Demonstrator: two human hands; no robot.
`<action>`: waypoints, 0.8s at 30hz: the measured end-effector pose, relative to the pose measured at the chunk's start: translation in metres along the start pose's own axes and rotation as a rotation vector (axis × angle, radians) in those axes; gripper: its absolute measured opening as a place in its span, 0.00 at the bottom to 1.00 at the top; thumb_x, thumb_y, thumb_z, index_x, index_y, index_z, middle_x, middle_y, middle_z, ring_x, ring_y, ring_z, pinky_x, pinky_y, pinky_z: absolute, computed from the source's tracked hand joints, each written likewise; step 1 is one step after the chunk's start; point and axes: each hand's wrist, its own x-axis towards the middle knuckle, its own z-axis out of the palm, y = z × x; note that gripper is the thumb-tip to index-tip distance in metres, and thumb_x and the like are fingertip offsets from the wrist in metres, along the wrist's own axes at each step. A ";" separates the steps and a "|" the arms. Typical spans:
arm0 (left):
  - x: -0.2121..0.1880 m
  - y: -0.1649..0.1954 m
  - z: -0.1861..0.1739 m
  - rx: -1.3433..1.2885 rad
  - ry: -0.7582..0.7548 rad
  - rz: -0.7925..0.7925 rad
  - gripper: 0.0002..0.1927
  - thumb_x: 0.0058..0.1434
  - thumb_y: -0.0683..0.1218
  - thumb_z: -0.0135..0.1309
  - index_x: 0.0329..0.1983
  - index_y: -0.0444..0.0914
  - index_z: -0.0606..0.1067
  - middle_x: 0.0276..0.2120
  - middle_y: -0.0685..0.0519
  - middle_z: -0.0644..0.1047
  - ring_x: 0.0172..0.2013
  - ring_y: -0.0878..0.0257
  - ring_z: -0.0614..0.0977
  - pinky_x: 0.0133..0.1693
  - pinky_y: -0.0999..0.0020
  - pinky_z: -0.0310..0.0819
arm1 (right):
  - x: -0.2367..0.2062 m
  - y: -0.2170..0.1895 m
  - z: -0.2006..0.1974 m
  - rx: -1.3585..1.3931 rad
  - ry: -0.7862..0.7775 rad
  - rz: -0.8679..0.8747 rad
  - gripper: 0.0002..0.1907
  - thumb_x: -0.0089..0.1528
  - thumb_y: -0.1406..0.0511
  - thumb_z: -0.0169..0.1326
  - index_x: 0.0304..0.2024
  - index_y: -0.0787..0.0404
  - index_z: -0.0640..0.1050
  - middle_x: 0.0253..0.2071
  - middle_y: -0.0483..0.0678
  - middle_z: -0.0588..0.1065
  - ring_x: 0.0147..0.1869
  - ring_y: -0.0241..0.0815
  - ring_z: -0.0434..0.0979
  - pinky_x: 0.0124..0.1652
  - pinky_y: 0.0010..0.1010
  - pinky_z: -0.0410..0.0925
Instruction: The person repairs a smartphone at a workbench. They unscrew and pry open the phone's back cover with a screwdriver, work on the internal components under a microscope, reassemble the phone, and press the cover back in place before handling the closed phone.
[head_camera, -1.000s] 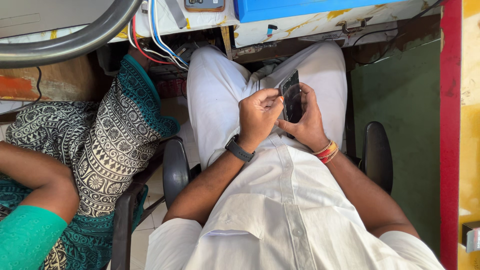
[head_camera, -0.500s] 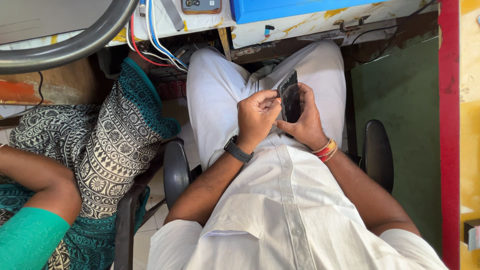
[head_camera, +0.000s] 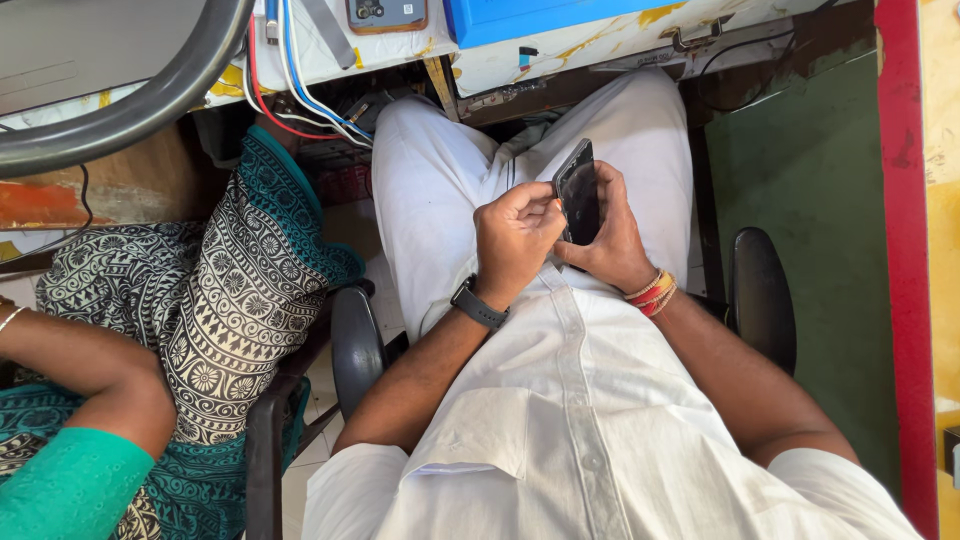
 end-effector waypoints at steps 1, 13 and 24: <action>0.000 -0.001 0.001 0.001 -0.004 -0.001 0.10 0.63 0.35 0.57 0.46 0.25 0.78 0.36 0.46 0.84 0.37 0.68 0.86 0.40 0.74 0.84 | -0.001 0.001 0.000 0.008 -0.002 0.004 0.53 0.49 0.71 0.70 0.71 0.66 0.53 0.58 0.53 0.69 0.64 0.45 0.72 0.65 0.36 0.68; 0.003 -0.018 0.001 -0.154 -0.050 -0.087 0.09 0.63 0.35 0.55 0.46 0.25 0.78 0.36 0.47 0.84 0.36 0.70 0.84 0.40 0.76 0.81 | -0.002 0.010 -0.001 0.066 -0.015 -0.012 0.57 0.50 0.70 0.73 0.72 0.65 0.51 0.61 0.53 0.68 0.67 0.44 0.70 0.67 0.36 0.66; 0.006 -0.024 -0.003 -0.123 -0.074 -0.083 0.06 0.60 0.34 0.55 0.41 0.28 0.78 0.34 0.49 0.83 0.36 0.70 0.84 0.41 0.75 0.81 | -0.003 0.007 0.001 0.103 -0.024 -0.011 0.56 0.51 0.70 0.73 0.72 0.64 0.51 0.60 0.51 0.68 0.66 0.42 0.70 0.66 0.36 0.68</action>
